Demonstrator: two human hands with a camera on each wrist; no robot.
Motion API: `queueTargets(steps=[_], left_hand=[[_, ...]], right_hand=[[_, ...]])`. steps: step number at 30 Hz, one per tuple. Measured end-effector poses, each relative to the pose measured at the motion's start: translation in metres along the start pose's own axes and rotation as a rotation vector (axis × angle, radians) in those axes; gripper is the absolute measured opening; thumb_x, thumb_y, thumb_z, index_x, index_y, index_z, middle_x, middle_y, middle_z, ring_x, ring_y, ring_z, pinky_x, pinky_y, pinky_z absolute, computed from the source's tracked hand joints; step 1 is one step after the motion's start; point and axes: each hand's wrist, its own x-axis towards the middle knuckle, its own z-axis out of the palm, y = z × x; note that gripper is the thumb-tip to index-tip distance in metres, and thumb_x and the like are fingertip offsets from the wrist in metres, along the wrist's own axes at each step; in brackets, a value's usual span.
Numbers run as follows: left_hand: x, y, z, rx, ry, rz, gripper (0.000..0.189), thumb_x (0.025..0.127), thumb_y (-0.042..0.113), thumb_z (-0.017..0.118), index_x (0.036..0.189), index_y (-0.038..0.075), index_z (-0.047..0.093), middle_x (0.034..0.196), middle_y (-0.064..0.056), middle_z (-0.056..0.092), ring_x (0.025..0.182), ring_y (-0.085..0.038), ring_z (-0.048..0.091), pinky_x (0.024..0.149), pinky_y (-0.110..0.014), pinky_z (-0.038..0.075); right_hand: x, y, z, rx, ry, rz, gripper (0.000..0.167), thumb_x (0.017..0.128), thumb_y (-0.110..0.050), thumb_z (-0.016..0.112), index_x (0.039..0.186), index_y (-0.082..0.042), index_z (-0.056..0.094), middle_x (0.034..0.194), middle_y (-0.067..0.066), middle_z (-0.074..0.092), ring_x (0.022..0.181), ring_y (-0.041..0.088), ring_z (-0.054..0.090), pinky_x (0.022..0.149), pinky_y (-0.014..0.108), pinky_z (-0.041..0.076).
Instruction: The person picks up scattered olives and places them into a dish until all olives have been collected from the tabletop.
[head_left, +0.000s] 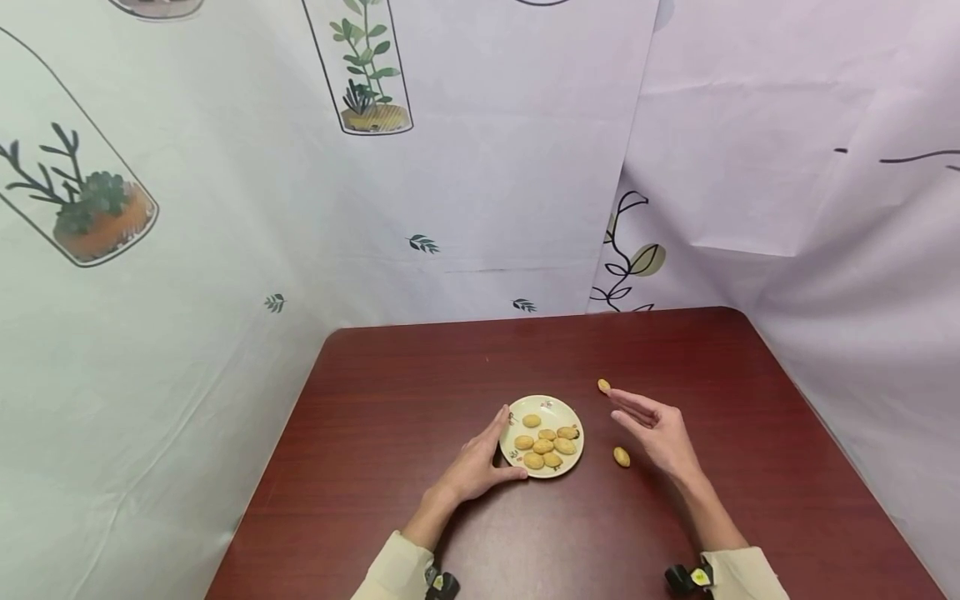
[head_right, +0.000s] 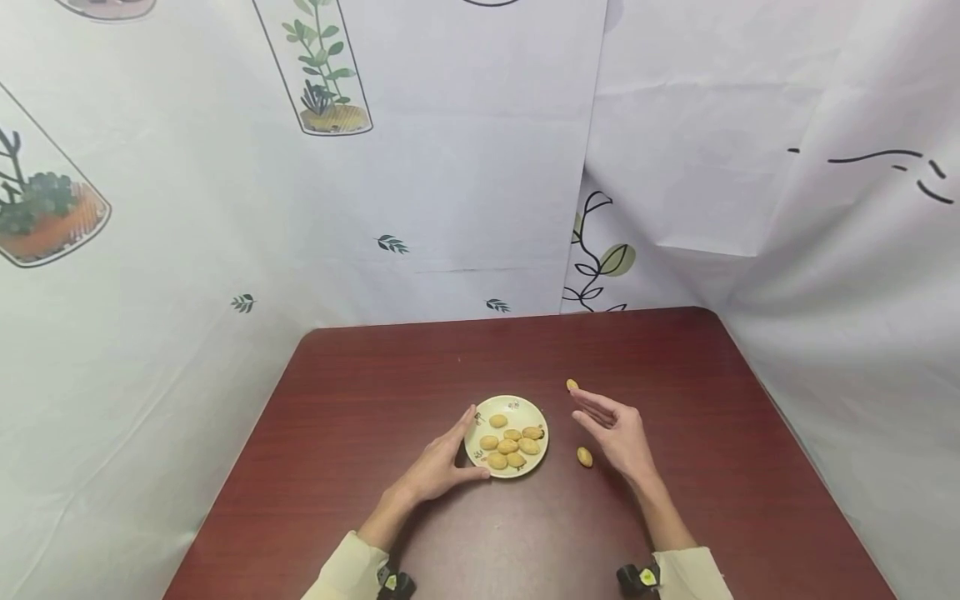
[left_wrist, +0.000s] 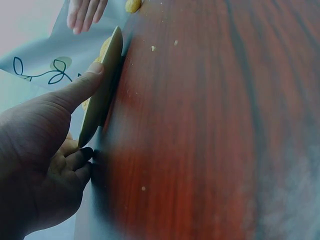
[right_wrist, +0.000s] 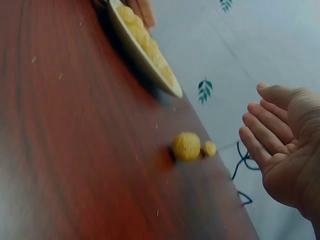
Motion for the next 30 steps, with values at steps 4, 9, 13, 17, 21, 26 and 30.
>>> queueTargets(steps=[4,9,13,17,21,26,30], left_hand=[[0.000,0.000,-0.001,-0.010,0.000,-0.008,0.114,0.090,0.046,0.086,0.170,0.003,0.017,0.175,-0.015,0.023,0.155,-0.033,0.035,0.120,-0.057,0.036],[-0.001,0.000,-0.002,-0.007,-0.005,-0.026,0.114,0.090,0.046,0.086,0.170,0.005,0.016,0.175,-0.013,0.022,0.155,-0.031,0.034,0.121,-0.055,0.035],[-0.002,0.001,-0.002,-0.012,-0.009,-0.037,0.114,0.090,0.046,0.086,0.171,0.006,0.016,0.175,-0.010,0.021,0.156,-0.029,0.032,0.122,-0.053,0.034],[-0.001,0.001,-0.002,-0.011,-0.008,-0.037,0.114,0.090,0.047,0.086,0.171,0.006,0.017,0.175,-0.011,0.021,0.156,-0.029,0.032,0.122,-0.054,0.034],[-0.001,0.002,-0.001,-0.007,-0.007,-0.029,0.113,0.090,0.047,0.085,0.170,0.006,0.017,0.175,-0.012,0.022,0.156,-0.030,0.033,0.121,-0.056,0.035],[0.000,0.002,-0.001,-0.012,-0.014,-0.025,0.114,0.090,0.048,0.085,0.170,0.005,0.017,0.175,-0.013,0.022,0.156,-0.031,0.033,0.121,-0.056,0.035],[0.000,0.002,-0.002,-0.015,-0.014,-0.024,0.115,0.089,0.048,0.085,0.170,0.005,0.016,0.175,-0.013,0.021,0.156,-0.031,0.033,0.121,-0.056,0.034]], right_hand=[[-0.008,0.004,-0.007,0.009,-0.030,0.006,0.046,0.097,-0.003,0.077,0.141,0.005,0.065,0.140,0.028,0.064,0.126,0.010,0.067,0.095,0.018,0.054],[-0.018,0.012,-0.009,0.021,-0.072,0.015,0.051,0.097,-0.002,0.077,0.144,0.005,0.062,0.144,0.031,0.060,0.128,0.004,0.063,0.098,0.018,0.052],[-0.025,0.017,-0.008,0.040,-0.096,0.038,0.054,0.095,0.002,0.078,0.145,0.007,0.060,0.145,0.033,0.058,0.130,0.006,0.062,0.098,0.021,0.054],[-0.033,0.019,-0.006,0.064,-0.106,0.077,0.058,0.093,0.003,0.079,0.146,0.010,0.058,0.146,0.034,0.056,0.129,0.004,0.061,0.097,0.024,0.055],[-0.040,0.022,-0.003,0.062,-0.103,0.086,0.057,0.092,0.003,0.080,0.143,0.013,0.058,0.143,0.036,0.058,0.126,0.004,0.063,0.097,0.022,0.054],[-0.044,0.027,-0.001,0.010,-0.103,0.049,0.054,0.088,0.007,0.082,0.138,0.015,0.062,0.136,0.035,0.063,0.122,0.005,0.066,0.096,0.018,0.053],[-0.045,0.029,0.000,-0.053,-0.106,0.035,0.053,0.086,0.008,0.083,0.135,0.012,0.065,0.133,0.032,0.067,0.120,0.006,0.067,0.094,0.015,0.053]])
